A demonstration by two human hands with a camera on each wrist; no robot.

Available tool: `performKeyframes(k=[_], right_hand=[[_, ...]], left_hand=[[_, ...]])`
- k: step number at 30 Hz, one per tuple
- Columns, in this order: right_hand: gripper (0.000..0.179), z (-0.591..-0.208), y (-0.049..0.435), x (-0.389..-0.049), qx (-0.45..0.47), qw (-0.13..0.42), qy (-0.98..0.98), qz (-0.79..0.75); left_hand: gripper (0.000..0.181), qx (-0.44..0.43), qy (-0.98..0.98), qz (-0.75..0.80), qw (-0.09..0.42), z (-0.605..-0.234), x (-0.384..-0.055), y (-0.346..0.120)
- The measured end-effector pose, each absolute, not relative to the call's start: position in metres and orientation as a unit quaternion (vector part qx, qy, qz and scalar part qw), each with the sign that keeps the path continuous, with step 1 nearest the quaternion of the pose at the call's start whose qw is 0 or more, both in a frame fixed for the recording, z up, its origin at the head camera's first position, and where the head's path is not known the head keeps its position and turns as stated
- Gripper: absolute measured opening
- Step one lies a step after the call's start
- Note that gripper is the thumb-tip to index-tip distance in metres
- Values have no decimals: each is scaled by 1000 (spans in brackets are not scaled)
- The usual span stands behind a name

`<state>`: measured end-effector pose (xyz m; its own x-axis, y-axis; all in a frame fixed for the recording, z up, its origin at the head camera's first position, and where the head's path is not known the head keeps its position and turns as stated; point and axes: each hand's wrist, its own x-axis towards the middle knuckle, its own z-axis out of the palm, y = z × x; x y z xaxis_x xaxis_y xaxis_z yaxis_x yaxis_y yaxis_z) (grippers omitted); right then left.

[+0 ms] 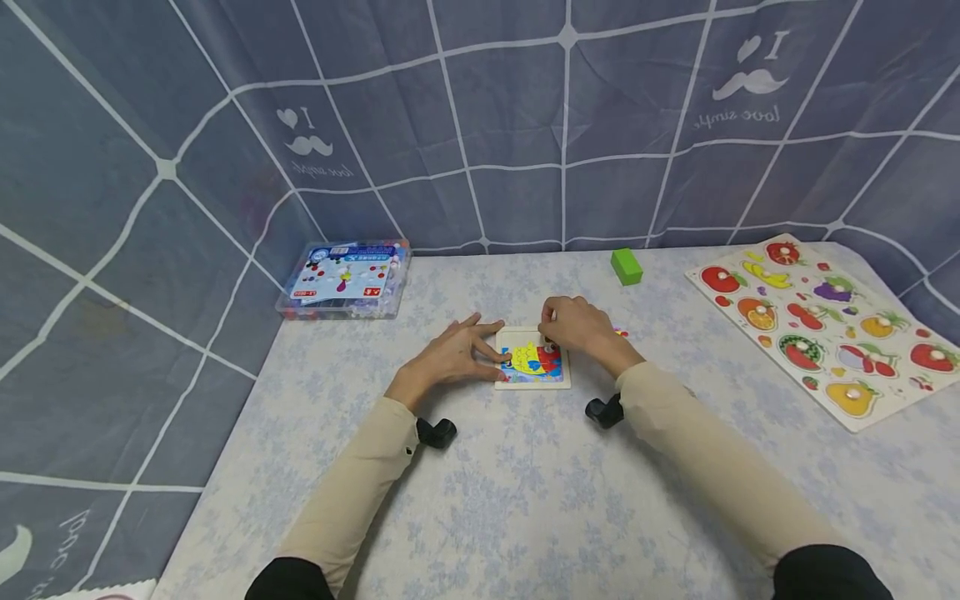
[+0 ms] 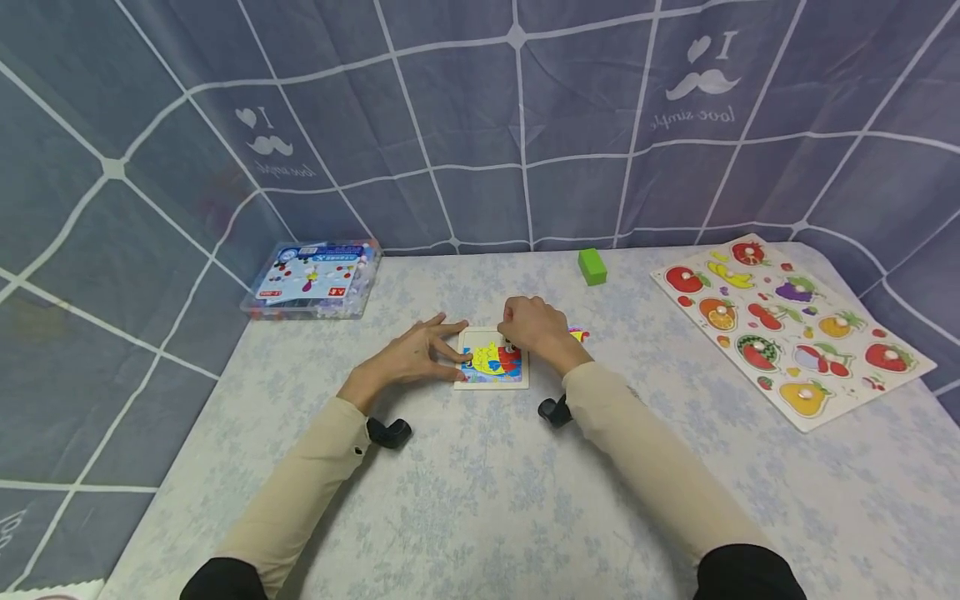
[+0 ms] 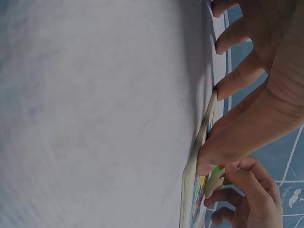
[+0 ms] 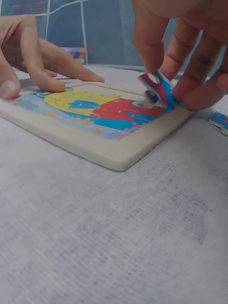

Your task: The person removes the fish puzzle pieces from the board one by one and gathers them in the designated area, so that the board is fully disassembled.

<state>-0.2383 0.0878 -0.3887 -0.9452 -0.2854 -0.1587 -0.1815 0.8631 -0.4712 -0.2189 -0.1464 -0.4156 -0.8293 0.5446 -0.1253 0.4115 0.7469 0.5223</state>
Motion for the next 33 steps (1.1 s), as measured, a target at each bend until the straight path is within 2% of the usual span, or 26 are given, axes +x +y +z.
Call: performKeyframes(k=[8, 17, 24, 33], right_hand=[[10, -391, 90, -233, -164, 98, 949, -250], [10, -392, 89, -227, -168, 32, 956, -239], [10, -390, 91, -225, -164, 34, 959, -229], [12, -386, 99, -223, -166, 66, 949, -258]], left_hand=[[36, 260, 925, 247, 126, -418, -217, -147], [37, 258, 926, 248, 125, -418, -218, -148], [35, 258, 925, 247, 128, -418, -218, -147], [36, 258, 924, 249, 131, -418, -218, -147]])
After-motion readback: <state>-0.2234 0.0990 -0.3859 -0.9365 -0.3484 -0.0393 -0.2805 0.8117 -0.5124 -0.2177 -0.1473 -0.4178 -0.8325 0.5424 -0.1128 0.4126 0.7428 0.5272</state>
